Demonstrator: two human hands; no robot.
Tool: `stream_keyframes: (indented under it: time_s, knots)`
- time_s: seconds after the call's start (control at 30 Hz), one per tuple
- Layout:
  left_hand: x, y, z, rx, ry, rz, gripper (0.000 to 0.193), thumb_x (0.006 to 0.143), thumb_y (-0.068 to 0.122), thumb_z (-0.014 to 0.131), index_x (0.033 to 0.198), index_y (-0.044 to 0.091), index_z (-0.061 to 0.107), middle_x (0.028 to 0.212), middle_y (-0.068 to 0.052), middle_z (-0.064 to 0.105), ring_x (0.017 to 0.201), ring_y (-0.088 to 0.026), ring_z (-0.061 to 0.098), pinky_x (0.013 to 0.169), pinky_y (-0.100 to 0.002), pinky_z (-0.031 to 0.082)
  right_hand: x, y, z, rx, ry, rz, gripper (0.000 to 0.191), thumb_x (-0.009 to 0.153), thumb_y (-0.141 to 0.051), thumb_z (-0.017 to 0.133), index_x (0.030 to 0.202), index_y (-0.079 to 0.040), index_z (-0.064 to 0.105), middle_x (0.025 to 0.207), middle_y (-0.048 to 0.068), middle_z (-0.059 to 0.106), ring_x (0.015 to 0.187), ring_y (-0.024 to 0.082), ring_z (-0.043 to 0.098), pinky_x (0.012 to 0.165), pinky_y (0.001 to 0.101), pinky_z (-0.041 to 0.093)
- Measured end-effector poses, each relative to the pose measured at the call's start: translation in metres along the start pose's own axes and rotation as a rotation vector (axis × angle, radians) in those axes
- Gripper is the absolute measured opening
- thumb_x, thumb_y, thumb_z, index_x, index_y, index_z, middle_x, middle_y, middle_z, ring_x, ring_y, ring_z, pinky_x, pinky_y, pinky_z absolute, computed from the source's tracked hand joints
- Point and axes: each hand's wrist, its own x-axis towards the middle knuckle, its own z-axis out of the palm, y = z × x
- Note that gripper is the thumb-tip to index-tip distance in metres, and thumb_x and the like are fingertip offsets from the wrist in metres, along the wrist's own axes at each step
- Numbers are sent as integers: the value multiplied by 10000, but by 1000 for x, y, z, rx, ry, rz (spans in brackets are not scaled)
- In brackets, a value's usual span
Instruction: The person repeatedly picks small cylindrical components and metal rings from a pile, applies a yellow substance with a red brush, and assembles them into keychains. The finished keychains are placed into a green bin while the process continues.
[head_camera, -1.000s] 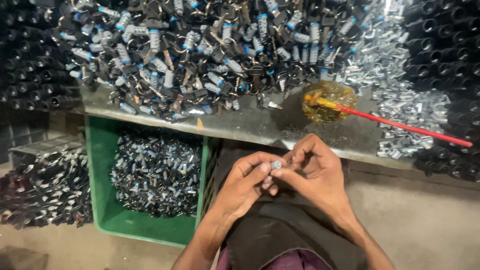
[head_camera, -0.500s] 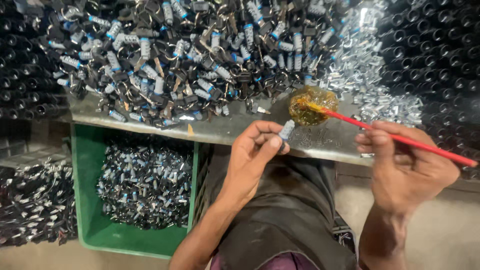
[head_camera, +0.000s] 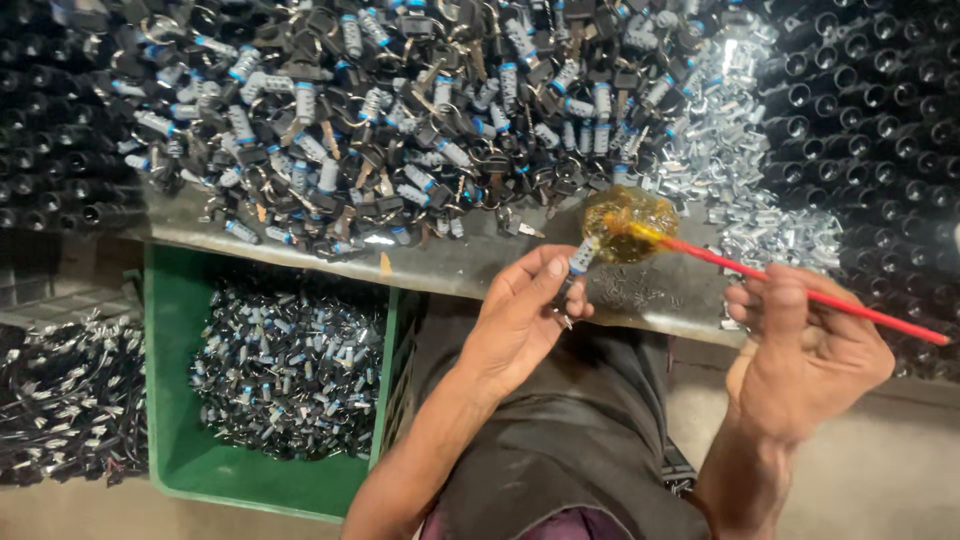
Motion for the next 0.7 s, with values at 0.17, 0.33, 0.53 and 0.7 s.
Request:
stream_keyframes:
  time_s: [0.17,0.33,0.53,0.7]
  knots:
    - [-20,10,-3,-59,-124,-29,288,1081,213,623,1292,26,564,930,-27,603,893,-130,595,960,-358,539,14,-19,11,-290,-167,80,191,1138,-60,609,1149,119,675,1028,183,721,856,213,752,790,333,651]
    - [-104,83,-64,466,-171,-78,552,940,360,633,1380,31,585,1039,-90,691,913,-128,624,679,-203,391,0,-26,35,-638,-617,286,204,937,-114,681,1106,-69,787,833,40,740,674,116,653,597,263,517]
    - [-157,148,-140,1691,179,15,329,1004,374,628,907,82,745,1093,-113,703,1085,-275,612,934,-417,476,-29,10,90,-718,-674,5,350,913,-216,720,1254,-142,742,754,70,589,589,200,524,580,352,455]
    - [-146,149,-59,2143,555,310,138,949,226,658,990,102,703,968,-80,673,920,-343,631,841,-472,474,-24,17,107,-873,-679,-27,388,942,-276,713,1304,-136,720,761,66,615,651,236,566,625,402,464]
